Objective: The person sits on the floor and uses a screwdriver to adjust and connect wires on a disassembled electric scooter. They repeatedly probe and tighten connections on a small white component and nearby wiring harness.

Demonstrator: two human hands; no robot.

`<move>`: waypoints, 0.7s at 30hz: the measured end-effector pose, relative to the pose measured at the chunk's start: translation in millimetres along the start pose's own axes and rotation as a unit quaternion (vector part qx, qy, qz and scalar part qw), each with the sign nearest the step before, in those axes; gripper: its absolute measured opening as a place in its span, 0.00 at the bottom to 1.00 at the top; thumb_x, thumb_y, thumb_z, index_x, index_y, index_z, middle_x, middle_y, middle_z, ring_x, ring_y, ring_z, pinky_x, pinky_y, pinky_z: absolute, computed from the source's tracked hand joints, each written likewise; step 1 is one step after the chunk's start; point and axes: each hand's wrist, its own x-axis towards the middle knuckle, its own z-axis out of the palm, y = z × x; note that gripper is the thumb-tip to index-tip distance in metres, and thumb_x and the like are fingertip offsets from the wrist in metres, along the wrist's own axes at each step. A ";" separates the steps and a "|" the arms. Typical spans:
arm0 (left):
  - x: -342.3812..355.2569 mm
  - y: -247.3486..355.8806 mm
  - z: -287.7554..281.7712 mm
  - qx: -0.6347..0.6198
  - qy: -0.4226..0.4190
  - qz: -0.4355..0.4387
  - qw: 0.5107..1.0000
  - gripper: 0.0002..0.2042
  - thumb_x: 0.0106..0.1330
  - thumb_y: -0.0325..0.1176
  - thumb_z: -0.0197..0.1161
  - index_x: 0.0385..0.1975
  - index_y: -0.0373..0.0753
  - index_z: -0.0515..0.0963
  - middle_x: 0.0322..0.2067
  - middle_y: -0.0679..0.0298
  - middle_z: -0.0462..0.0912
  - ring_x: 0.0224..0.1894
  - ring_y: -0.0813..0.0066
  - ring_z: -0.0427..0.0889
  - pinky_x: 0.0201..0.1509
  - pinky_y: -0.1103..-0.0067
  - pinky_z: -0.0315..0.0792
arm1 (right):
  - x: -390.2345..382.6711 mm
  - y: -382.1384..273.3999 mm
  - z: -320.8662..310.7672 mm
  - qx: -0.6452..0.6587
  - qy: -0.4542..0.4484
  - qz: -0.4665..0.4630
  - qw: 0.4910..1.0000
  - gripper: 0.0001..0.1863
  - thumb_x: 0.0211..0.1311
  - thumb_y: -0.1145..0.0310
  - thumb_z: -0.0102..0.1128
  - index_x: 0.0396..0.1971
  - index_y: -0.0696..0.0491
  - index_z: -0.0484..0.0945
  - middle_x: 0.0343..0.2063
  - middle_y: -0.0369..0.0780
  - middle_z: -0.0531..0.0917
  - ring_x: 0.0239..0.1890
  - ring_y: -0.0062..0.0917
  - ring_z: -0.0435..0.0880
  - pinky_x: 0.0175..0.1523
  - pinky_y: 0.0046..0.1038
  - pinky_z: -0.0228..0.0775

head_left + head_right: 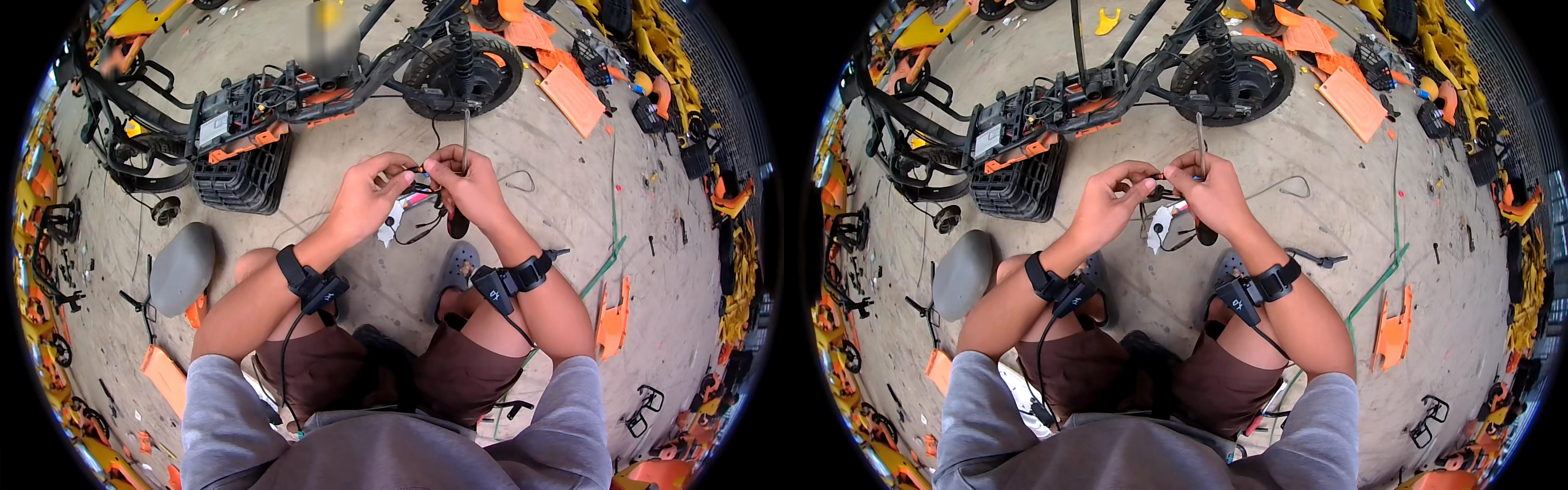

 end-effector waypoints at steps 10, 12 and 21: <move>-0.9 -0.2 0.5 -0.147 -0.026 -0.058 0.987 0.09 0.70 0.26 0.58 0.45 0.30 0.75 0.32 0.63 0.82 0.36 0.81 0.81 0.40 0.84 0.75 | -0.1 0.6 0.7 0.021 -0.001 -0.005 1.000 0.10 0.63 0.67 0.62 0.34 0.60 0.77 0.20 0.34 0.78 0.15 0.12 0.70 0.19 0.19 0.60; -0.1 2.8 0.4 -0.134 -0.024 -0.064 0.989 0.09 0.69 0.26 0.59 0.45 0.30 0.75 0.32 0.63 0.82 0.35 0.81 0.81 0.40 0.84 0.75 | 0.5 1.6 0.0 0.015 -0.001 -0.003 1.000 0.10 0.63 0.67 0.63 0.34 0.60 0.77 0.20 0.34 0.79 0.15 0.13 0.71 0.19 0.19 0.60; -0.8 -0.1 1.7 -0.110 -0.018 -0.067 0.992 0.09 0.68 0.27 0.61 0.44 0.29 0.77 0.32 0.62 0.83 0.33 0.81 0.81 0.39 0.83 0.76 | 1.3 2.7 -0.5 -0.019 0.004 -0.003 1.000 0.11 0.63 0.67 0.62 0.36 0.60 0.77 0.20 0.35 0.78 0.16 0.14 0.72 0.20 0.19 0.62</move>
